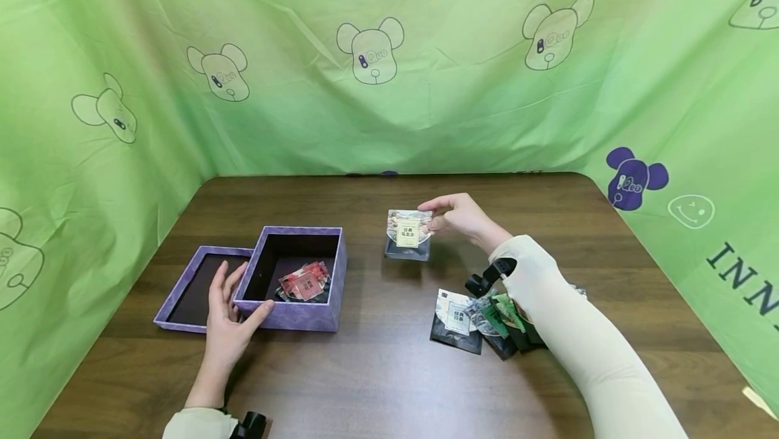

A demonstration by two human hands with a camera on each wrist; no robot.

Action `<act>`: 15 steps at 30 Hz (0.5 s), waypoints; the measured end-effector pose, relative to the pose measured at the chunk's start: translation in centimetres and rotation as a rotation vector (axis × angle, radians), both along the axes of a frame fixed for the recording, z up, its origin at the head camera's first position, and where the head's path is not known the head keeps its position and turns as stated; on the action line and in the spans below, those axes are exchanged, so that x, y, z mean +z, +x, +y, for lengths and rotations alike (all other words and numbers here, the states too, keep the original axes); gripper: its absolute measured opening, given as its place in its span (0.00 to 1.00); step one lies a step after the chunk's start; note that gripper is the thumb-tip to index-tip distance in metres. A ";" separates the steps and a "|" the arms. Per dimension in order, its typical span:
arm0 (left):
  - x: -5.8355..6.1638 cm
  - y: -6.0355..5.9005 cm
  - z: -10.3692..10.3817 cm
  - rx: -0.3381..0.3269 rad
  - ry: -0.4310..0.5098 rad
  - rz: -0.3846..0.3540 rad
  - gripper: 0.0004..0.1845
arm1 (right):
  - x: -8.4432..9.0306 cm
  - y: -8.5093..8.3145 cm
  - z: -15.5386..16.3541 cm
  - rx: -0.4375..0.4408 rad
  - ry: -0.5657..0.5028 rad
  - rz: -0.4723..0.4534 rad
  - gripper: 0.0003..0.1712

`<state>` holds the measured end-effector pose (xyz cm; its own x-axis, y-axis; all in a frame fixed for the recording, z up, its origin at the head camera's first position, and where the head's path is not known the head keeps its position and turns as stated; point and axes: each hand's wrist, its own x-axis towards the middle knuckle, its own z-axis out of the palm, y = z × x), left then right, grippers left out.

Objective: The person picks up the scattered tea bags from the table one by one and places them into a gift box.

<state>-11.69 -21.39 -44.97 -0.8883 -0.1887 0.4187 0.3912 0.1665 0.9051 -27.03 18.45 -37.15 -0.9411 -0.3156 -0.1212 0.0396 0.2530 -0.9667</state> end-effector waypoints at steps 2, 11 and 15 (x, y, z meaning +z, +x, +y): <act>0.0 0.0 0.0 -0.001 0.005 -0.001 0.52 | 0.3 0.0 -0.6 0.015 -0.002 0.024 0.27; 0.1 0.1 0.1 0.001 0.009 0.002 0.52 | 1.7 0.1 -3.3 0.059 -0.078 0.013 0.28; 0.2 0.1 0.1 -0.005 0.019 0.001 0.52 | 2.3 0.1 -4.6 0.073 -0.103 0.005 0.27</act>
<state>-11.62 -21.30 -44.80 -0.8887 -0.1922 0.4162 0.3932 0.1471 0.9076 -26.91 13.89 -34.82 -0.9159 -0.3934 -0.0801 0.0202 0.1542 -0.9878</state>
